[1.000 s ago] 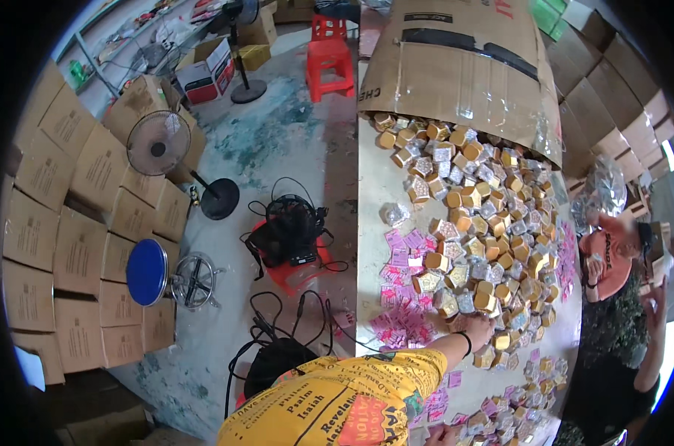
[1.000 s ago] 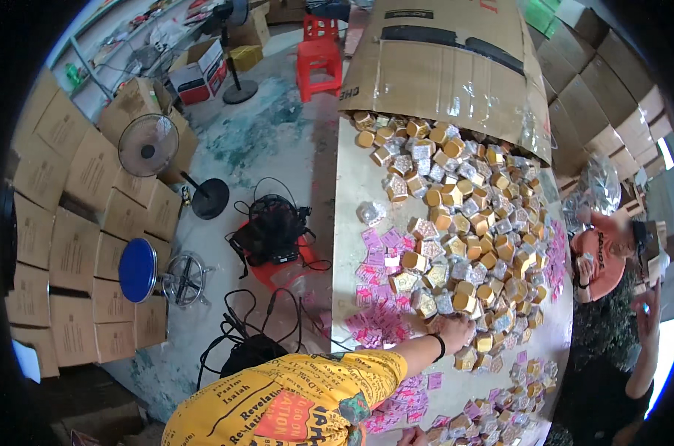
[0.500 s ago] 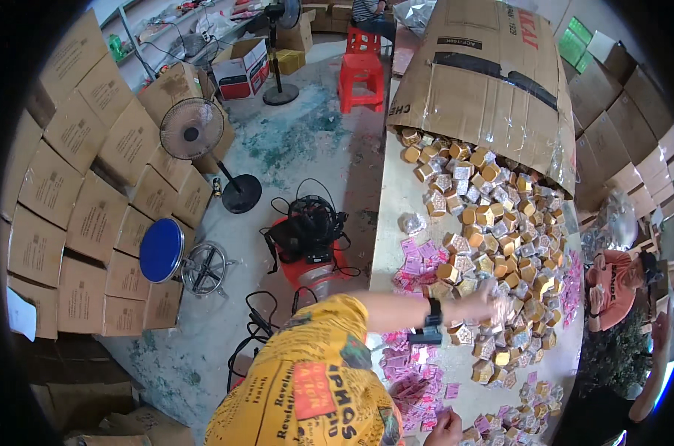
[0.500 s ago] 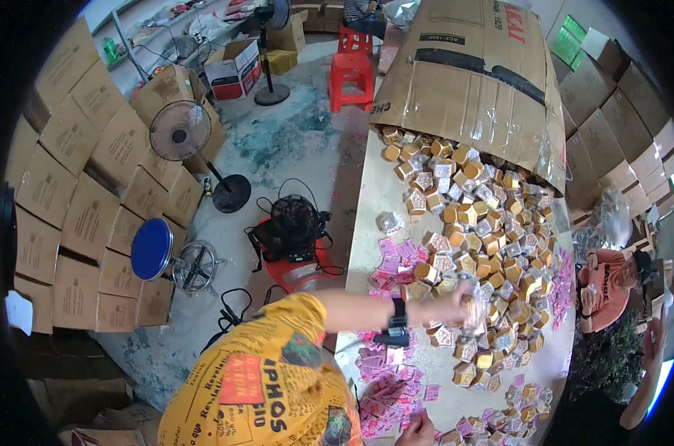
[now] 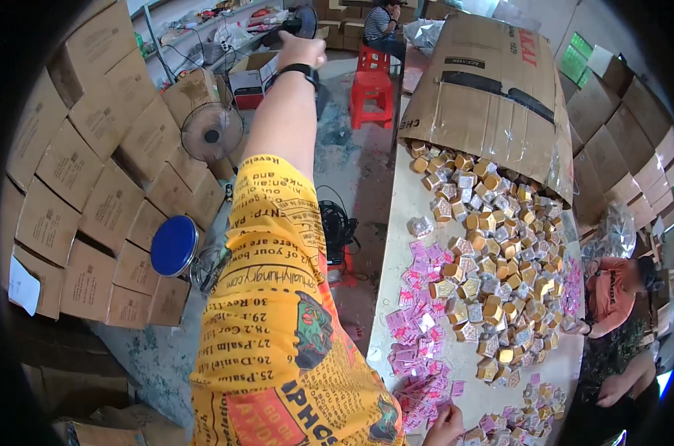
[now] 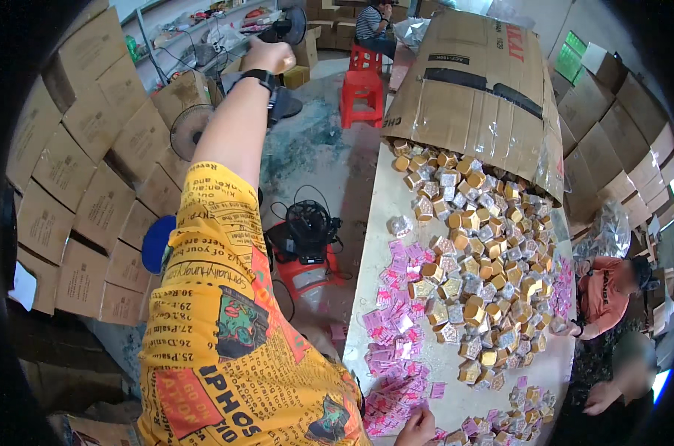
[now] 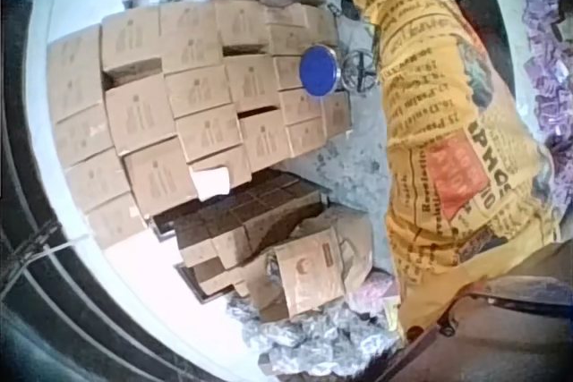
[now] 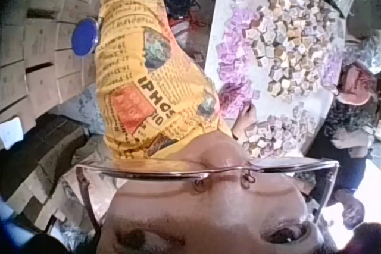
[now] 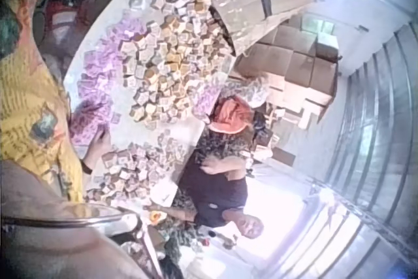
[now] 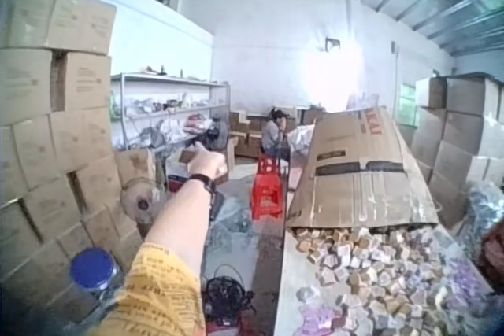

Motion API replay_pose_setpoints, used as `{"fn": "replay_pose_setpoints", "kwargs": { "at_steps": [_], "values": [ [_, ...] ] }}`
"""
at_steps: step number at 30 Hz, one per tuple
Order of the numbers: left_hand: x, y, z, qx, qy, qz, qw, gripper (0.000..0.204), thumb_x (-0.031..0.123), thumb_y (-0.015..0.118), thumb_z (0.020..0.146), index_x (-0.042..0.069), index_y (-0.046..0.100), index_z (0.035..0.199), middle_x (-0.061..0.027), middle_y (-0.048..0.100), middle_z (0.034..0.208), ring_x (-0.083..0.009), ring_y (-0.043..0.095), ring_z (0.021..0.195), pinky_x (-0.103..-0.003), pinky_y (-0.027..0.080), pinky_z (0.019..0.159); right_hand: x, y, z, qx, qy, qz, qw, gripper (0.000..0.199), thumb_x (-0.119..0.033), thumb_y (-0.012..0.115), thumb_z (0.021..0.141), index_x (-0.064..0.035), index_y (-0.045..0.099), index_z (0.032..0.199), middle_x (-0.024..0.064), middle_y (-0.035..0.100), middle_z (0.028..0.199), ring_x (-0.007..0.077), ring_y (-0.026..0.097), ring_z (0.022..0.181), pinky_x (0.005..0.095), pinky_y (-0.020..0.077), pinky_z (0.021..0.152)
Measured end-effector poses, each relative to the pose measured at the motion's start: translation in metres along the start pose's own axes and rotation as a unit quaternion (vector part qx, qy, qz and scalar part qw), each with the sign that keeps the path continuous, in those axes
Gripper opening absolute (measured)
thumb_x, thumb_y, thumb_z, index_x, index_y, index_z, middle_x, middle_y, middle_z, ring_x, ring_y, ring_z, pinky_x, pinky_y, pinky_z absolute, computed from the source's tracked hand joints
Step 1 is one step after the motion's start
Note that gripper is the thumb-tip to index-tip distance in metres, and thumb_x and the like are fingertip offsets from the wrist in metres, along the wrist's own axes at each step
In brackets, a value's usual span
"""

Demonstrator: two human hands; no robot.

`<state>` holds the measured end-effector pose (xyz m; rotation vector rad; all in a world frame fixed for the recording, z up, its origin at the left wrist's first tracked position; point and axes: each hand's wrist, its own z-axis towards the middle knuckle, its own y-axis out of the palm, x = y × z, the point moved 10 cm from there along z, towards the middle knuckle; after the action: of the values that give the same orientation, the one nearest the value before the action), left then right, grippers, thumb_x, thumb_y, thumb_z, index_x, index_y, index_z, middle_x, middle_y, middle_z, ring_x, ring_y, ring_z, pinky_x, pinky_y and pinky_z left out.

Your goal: The person repeatedly picks up small gold-colored items and pink packets from a table, places them into clear plastic bags, and sets the filled bags down. The process is repetitive and involves handling items one at a time.

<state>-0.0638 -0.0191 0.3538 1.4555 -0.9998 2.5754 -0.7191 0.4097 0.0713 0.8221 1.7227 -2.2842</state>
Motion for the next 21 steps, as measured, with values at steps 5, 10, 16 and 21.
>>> {"fn": "replay_pose_setpoints", "kwargs": {
  "at_steps": [5, 10, 16, 21],
  "values": [
    [0.0, -0.034, -0.01, -0.053, -0.047, 0.148, 0.986, 0.095, 0.026, 0.059, 0.066, 0.004, 0.008, 0.144, -0.0112, 0.066, 0.101, -0.0218, 0.065, 0.094, -0.036, 0.048, 0.079, -0.012, -0.002, -0.003, 0.011, -0.024, -0.023, 0.999, 0.017, -0.014, 0.056, 0.087, -0.0019, 0.066, 0.094, 0.0155, 0.067, 0.085, 0.0294, 0.064, 0.073, 0.035, 0.0506, 0.067],
    [-0.033, -0.015, 0.015, -0.075, -0.096, 0.194, 0.973, 0.08, 0.022, 0.059, 0.061, 0.005, 0.031, 0.135, -0.0186, 0.057, 0.12, -0.0313, 0.058, 0.107, -0.039, 0.045, 0.088, -0.006, 0.004, -0.005, -0.008, -0.02, -0.082, 0.996, 0.019, -0.015, 0.056, 0.086, -0.0034, 0.066, 0.096, 0.0148, 0.067, 0.088, 0.0295, 0.064, 0.075, 0.0354, 0.0505, 0.067],
    [-0.07, 0.031, 0.054, -0.197, -0.128, 0.194, 0.952, 0.094, 0.023, 0.061, 0.062, 0.006, 0.016, 0.144, -0.0124, 0.05, 0.132, -0.0236, 0.053, 0.117, -0.037, 0.04, 0.094, -0.002, 0.008, -0.009, -0.021, -0.002, -0.057, 0.998, 0.019, -0.016, 0.055, 0.087, -0.0028, 0.066, 0.097, 0.0162, 0.066, 0.088, 0.0306, 0.064, 0.076, 0.0361, 0.0505, 0.068],
    [-0.055, 0.026, 0.039, -0.183, -0.116, 0.205, 0.954, 0.088, 0.021, 0.06, 0.063, 0.004, 0.025, 0.141, -0.0141, 0.053, 0.128, -0.0239, 0.058, 0.109, -0.034, 0.045, 0.089, -0.011, 0.008, -0.019, -0.026, -0.008, -0.083, 0.996, 0.022, -0.019, 0.055, 0.088, -0.0028, 0.065, 0.099, 0.0173, 0.066, 0.09, 0.0321, 0.064, 0.078, 0.0371, 0.0509, 0.07]
  ]
}}
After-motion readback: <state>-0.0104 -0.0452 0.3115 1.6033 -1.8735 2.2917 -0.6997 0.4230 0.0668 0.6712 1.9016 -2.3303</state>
